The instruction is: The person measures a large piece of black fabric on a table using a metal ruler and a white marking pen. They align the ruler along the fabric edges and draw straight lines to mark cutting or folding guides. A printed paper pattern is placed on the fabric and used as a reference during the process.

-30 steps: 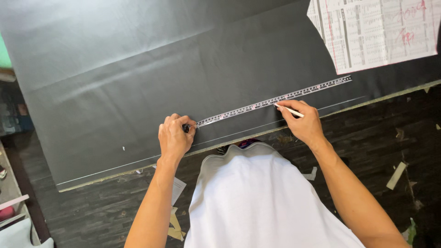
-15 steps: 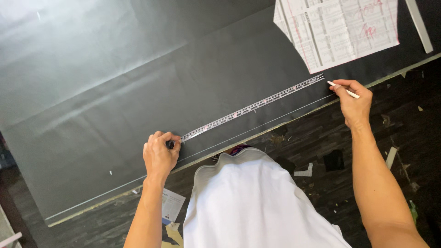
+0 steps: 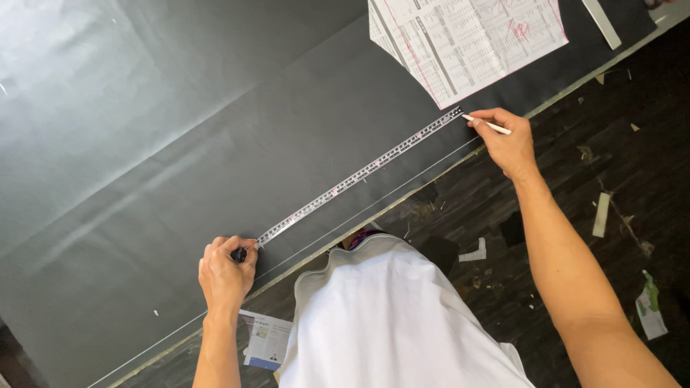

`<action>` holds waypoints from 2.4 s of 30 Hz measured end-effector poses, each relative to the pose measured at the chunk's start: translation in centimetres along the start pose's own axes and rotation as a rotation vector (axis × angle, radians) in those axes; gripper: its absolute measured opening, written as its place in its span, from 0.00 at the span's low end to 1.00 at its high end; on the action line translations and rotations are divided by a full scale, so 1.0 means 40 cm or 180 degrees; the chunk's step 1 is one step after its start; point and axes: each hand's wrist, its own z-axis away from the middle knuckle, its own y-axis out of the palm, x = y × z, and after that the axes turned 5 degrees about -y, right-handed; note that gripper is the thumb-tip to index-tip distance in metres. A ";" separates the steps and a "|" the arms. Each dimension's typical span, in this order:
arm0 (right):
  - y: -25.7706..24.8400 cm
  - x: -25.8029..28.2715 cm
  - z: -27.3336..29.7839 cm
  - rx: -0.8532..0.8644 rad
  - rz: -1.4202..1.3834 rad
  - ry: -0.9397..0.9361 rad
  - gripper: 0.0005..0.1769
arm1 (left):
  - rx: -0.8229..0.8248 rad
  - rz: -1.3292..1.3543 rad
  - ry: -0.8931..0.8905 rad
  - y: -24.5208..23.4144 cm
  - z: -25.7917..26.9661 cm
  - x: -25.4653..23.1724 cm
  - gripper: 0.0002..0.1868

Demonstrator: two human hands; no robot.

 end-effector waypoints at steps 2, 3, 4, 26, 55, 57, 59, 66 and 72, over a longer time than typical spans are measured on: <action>-0.001 0.003 -0.005 0.0019 0.0047 0.0142 0.09 | -0.0008 -0.0040 0.0018 -0.001 -0.003 -0.001 0.05; 0.003 0.004 -0.006 -0.0014 -0.0027 0.0123 0.09 | -0.0012 -0.0089 0.0020 -0.003 -0.005 -0.002 0.05; 0.006 0.004 -0.009 -0.0035 -0.0091 0.0105 0.09 | -0.0013 -0.0130 0.0009 -0.002 -0.003 -0.004 0.05; -0.007 -0.146 -0.098 -0.0263 -0.0464 -0.0399 0.15 | -0.0464 0.0100 0.0243 0.036 0.012 0.026 0.07; 0.393 0.246 0.157 0.1431 0.0089 -0.0921 0.14 | -0.0780 -0.0420 0.0265 -0.220 0.125 0.488 0.04; 0.400 0.242 0.159 0.1422 0.0058 -0.0906 0.13 | -0.0772 -0.0350 0.0248 -0.223 0.124 0.488 0.04; 0.401 0.237 0.160 0.1420 0.0011 -0.0865 0.13 | -0.0777 -0.0366 0.0212 -0.222 0.125 0.485 0.04; 0.405 0.226 0.160 0.1355 -0.0059 -0.0891 0.13 | -0.0761 -0.0406 0.0176 -0.222 0.126 0.475 0.04; 0.407 0.225 0.165 0.1226 -0.0088 -0.1098 0.13 | -0.0770 -0.0395 0.0230 -0.223 0.122 0.473 0.04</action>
